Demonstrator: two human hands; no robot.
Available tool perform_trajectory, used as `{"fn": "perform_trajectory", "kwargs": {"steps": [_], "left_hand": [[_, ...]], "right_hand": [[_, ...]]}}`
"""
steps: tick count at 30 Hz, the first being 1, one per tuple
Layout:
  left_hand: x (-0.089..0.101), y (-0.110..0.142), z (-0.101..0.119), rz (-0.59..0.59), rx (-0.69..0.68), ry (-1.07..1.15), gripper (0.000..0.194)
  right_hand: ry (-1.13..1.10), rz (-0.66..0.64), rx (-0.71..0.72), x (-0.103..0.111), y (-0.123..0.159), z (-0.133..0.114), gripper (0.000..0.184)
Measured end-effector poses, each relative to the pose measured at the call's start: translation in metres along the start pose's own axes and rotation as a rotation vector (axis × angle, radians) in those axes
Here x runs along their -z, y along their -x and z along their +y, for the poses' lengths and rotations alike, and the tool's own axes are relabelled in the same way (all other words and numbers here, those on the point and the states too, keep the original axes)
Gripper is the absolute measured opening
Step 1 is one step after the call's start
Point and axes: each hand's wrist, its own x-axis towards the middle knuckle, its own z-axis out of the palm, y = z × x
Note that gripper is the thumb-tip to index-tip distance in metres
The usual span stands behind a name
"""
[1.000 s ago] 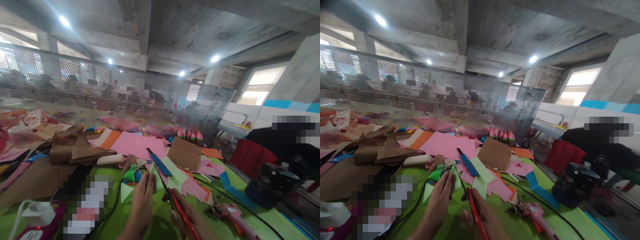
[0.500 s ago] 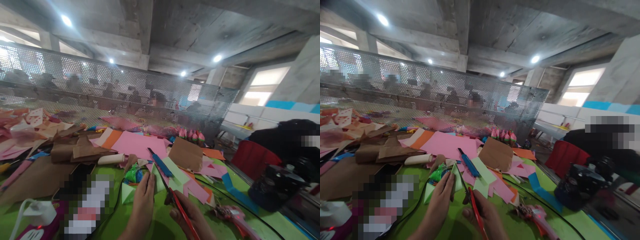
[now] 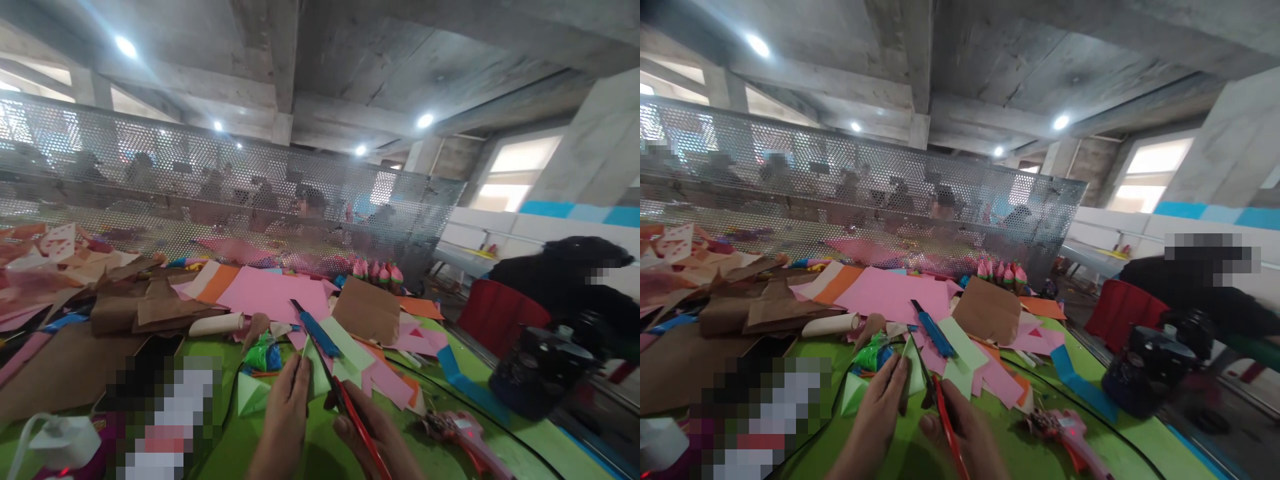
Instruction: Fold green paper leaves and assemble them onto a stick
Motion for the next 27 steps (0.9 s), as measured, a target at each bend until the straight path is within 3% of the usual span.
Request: {"fn": "perform_trajectory", "kwargs": {"steps": [4, 9, 14, 16, 20, 24, 27], "left_hand": [[0.001, 0.003, 0.006, 0.001, 0.018, -0.018, 0.033], [0.001, 0.002, 0.006, 0.025, 0.052, -0.026, 0.035], [0.004, -0.001, 0.002, 0.042, 0.057, 0.005, 0.042], [0.004, -0.001, 0.001, -0.003, 0.1, 0.031, 0.052], [0.0, 0.002, 0.003, -0.098, 0.203, 0.103, 0.066], [0.002, 0.002, 0.004, -0.126, 0.228, 0.165, 0.072], [0.007, 0.001, 0.002, -0.192, 0.178, 0.119, 0.072]], "right_hand": [[-0.017, -0.037, 0.031, 0.0, -0.003, 0.005, 0.05], [0.09, 0.007, 0.041, 0.007, -0.009, 0.017, 0.047], [0.399, 0.127, 0.06, 0.05, -0.04, 0.012, 0.033], [0.714, 0.093, 0.057, 0.075, -0.057, 0.007, 0.027], [0.856, 0.11, 0.023, 0.113, -0.091, 0.007, 0.03], [0.9, 0.121, -0.018, 0.13, -0.111, 0.017, 0.04], [0.865, 0.114, -0.012, 0.125, -0.112, 0.014, 0.037]]}}
